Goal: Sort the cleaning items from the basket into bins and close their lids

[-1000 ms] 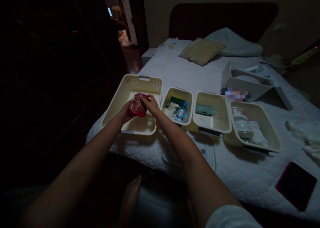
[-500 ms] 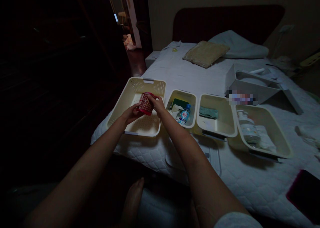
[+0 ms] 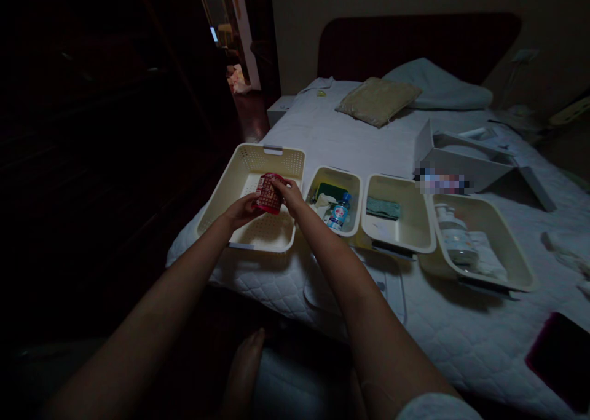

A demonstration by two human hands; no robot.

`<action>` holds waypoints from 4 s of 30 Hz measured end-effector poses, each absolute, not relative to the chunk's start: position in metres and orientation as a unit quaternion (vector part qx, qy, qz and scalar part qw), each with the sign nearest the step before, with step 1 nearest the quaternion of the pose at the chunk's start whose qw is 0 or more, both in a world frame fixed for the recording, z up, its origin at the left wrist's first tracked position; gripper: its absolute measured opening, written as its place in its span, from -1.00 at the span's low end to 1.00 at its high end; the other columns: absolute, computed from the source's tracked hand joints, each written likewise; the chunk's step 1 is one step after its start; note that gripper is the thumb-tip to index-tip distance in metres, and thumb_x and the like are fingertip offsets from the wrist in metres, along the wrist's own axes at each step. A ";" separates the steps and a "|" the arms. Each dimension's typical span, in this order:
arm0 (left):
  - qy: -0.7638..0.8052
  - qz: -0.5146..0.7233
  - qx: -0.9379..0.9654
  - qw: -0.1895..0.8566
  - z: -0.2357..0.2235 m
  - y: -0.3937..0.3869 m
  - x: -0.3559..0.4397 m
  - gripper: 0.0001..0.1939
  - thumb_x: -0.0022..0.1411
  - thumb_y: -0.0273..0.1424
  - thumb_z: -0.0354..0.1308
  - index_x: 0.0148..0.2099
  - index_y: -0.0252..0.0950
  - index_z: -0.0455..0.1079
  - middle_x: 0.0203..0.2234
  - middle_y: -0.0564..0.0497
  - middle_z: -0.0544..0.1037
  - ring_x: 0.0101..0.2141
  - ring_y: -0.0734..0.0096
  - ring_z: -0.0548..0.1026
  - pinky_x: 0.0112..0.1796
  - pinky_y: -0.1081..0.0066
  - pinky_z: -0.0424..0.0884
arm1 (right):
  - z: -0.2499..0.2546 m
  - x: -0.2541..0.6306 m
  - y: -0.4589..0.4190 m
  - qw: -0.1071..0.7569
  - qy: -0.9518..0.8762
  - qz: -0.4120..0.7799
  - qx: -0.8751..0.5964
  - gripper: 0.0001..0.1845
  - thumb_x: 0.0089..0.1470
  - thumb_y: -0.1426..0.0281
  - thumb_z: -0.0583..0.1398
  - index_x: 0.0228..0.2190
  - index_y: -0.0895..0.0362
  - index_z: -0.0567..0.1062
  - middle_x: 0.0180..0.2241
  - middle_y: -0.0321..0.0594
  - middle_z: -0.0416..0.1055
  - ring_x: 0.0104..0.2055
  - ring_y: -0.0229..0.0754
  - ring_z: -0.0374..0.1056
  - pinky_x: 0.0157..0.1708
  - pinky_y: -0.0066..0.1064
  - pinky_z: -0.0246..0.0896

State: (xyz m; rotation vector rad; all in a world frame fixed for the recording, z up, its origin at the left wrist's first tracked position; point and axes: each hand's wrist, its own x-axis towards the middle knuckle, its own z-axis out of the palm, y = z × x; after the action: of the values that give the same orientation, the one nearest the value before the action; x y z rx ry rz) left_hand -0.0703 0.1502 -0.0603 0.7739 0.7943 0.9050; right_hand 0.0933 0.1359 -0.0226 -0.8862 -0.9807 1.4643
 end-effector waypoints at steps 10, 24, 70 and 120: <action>0.368 0.409 0.401 0.732 -0.049 0.139 -0.066 -0.61 -0.02 -0.35 0.26 -0.09 -0.31 0.39 -0.14 -0.08 0.51 -0.19 0.38 0.47 -0.13 0.36 0.40 | -0.019 0.092 0.129 0.564 -0.424 0.578 -0.410 -0.64 -0.15 0.25 0.27 -0.25 0.07 0.39 -0.19 -0.25 0.43 -0.22 -0.25 0.35 -0.20 -0.35 0.28; 0.434 0.400 0.467 0.658 -0.044 0.134 -0.059 -0.53 -0.12 -0.30 0.33 -0.13 -0.31 0.33 -0.21 -0.06 0.49 -0.25 0.38 0.47 -0.22 0.37 0.39 | -0.030 0.096 0.146 0.500 -0.545 0.543 -0.398 -0.60 -0.21 0.19 0.29 -0.33 0.17 0.41 -0.34 -0.22 0.42 -0.32 -0.25 0.33 -0.19 -0.31 0.31; -0.007 0.088 0.996 0.001 -0.043 0.082 0.192 -0.82 0.24 -0.36 0.03 -0.32 -0.35 0.40 -0.48 -0.08 0.48 -0.36 0.33 0.40 -0.30 0.33 0.26 | -0.005 0.419 -0.004 0.311 -0.634 0.088 -0.702 -0.09 -0.20 0.11 0.29 0.15 0.06 0.11 0.05 -0.01 0.20 0.09 0.08 0.17 0.05 -0.05 0.12; 0.054 0.104 0.993 0.014 -0.037 0.060 0.122 -0.73 0.21 -0.47 0.01 -0.02 -0.34 0.29 -0.08 -0.20 0.44 -0.05 0.26 0.39 -0.07 0.24 0.31 | -0.024 0.369 0.011 -0.015 -0.700 0.049 -0.712 -0.39 -0.10 0.24 0.25 -0.01 0.23 0.34 -0.03 0.11 0.26 -0.05 0.04 0.28 -0.08 -0.26 0.18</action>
State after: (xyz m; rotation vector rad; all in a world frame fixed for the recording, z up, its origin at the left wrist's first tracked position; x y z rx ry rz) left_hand 0.1224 0.0601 -0.0373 3.0923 0.1689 0.3250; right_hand 0.3690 0.0115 -0.0242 -2.2581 -2.2211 0.1546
